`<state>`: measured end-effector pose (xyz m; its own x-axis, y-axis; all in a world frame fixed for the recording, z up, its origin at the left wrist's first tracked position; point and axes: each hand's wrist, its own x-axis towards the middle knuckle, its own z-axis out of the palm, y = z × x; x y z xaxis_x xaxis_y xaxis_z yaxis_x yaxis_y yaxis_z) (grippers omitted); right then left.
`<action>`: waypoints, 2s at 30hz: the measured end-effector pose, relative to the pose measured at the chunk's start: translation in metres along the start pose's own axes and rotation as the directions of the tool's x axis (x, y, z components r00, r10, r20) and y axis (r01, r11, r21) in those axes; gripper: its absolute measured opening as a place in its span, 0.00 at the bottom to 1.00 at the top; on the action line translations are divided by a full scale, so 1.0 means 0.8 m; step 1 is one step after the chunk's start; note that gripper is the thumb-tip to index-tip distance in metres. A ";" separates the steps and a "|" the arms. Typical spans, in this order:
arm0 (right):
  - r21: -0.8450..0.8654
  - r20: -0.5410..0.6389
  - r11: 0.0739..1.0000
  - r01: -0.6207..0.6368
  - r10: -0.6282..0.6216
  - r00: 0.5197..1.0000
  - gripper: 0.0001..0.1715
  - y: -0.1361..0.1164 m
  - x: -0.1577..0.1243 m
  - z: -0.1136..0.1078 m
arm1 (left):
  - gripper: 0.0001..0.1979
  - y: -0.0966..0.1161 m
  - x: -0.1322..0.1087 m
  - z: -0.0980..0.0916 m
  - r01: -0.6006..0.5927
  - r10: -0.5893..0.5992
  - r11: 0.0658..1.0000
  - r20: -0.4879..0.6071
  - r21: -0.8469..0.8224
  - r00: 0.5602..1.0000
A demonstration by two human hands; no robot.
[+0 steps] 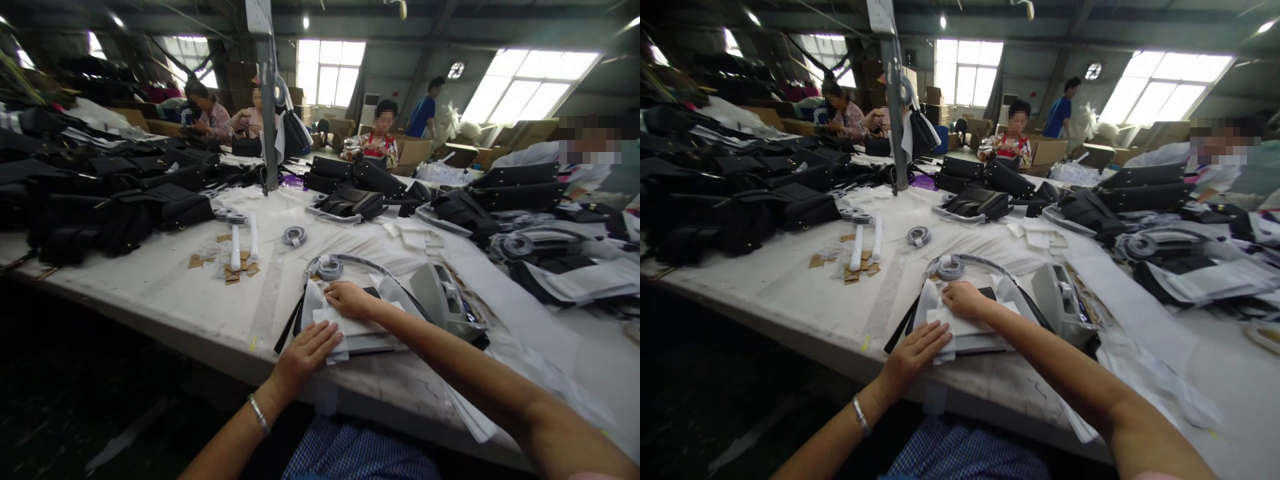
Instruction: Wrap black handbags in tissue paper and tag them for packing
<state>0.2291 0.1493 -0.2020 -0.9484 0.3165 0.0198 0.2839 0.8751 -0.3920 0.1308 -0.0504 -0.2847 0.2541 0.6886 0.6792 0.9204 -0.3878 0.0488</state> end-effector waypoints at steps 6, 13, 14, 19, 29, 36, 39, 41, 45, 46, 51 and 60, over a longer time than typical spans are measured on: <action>-0.018 -0.056 0.994 0.104 -0.105 0.993 0.18 -0.023 -0.072 0.007 | 0.25 0.001 -0.005 0.002 0.016 -0.016 1.000 -0.005 -0.026 1.000; -0.154 -0.349 0.961 0.230 -0.271 0.897 0.26 -0.056 -0.208 0.074 | 0.26 0.000 -0.002 -0.005 0.035 -0.032 0.995 0.041 -0.090 0.999; -0.186 -0.331 0.947 0.264 -0.313 0.890 0.27 -0.059 -0.220 0.089 | 0.26 -0.001 -0.002 -0.005 0.035 -0.031 0.995 0.048 -0.097 0.998; -0.311 -0.244 0.919 0.242 -0.324 0.914 0.29 -0.071 -0.225 0.152 | 0.25 -0.001 0.001 -0.009 0.027 -0.021 0.994 0.059 -0.109 0.998; -0.118 -0.571 0.937 0.330 -0.336 0.749 0.17 -0.085 -0.187 0.164 | 0.24 0.000 0.003 -0.011 0.026 -0.022 0.997 0.051 -0.070 0.998; 0.035 -0.570 0.931 0.363 -0.280 0.773 0.17 -0.092 -0.222 0.174 | 0.25 0.003 0.003 -0.010 0.022 -0.020 0.999 0.049 -0.050 0.999; 0.013 -0.495 0.905 0.425 -0.364 0.789 0.15 -0.089 -0.228 0.160 | 0.25 0.003 0.004 -0.010 0.024 -0.021 0.998 0.045 -0.059 0.999; 0.026 -0.358 0.870 0.492 -0.452 0.817 0.13 -0.088 -0.231 0.141 | 0.25 0.003 0.004 -0.010 0.030 -0.028 0.997 0.036 -0.067 0.999; 0.014 -0.359 0.867 0.499 -0.461 0.812 0.27 -0.085 -0.233 0.097 | 0.26 0.003 0.003 -0.010 0.031 -0.029 0.997 0.037 -0.069 0.999; -0.026 -0.431 0.888 0.459 -0.424 0.796 0.25 -0.082 -0.228 0.089 | 0.26 0.003 0.003 -0.010 0.029 -0.027 0.997 0.037 -0.068 0.999; -0.313 -0.573 0.936 0.162 -0.322 0.754 0.19 -0.065 -0.180 0.069 | 0.26 0.001 0.001 -0.005 0.031 -0.029 0.994 0.018 -0.103 0.999; -0.399 -0.522 0.887 0.233 -0.428 0.738 0.09 -0.046 -0.158 0.079 | 0.33 -0.003 0.012 -0.030 0.135 -0.072 0.932 0.195 -0.335 0.978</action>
<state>0.3300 0.0540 -0.2479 -0.7476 0.0499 0.6622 0.0874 0.9959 0.0237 0.1236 -0.0578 -0.2605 0.2403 0.8210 0.5180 0.7932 -0.4736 0.3827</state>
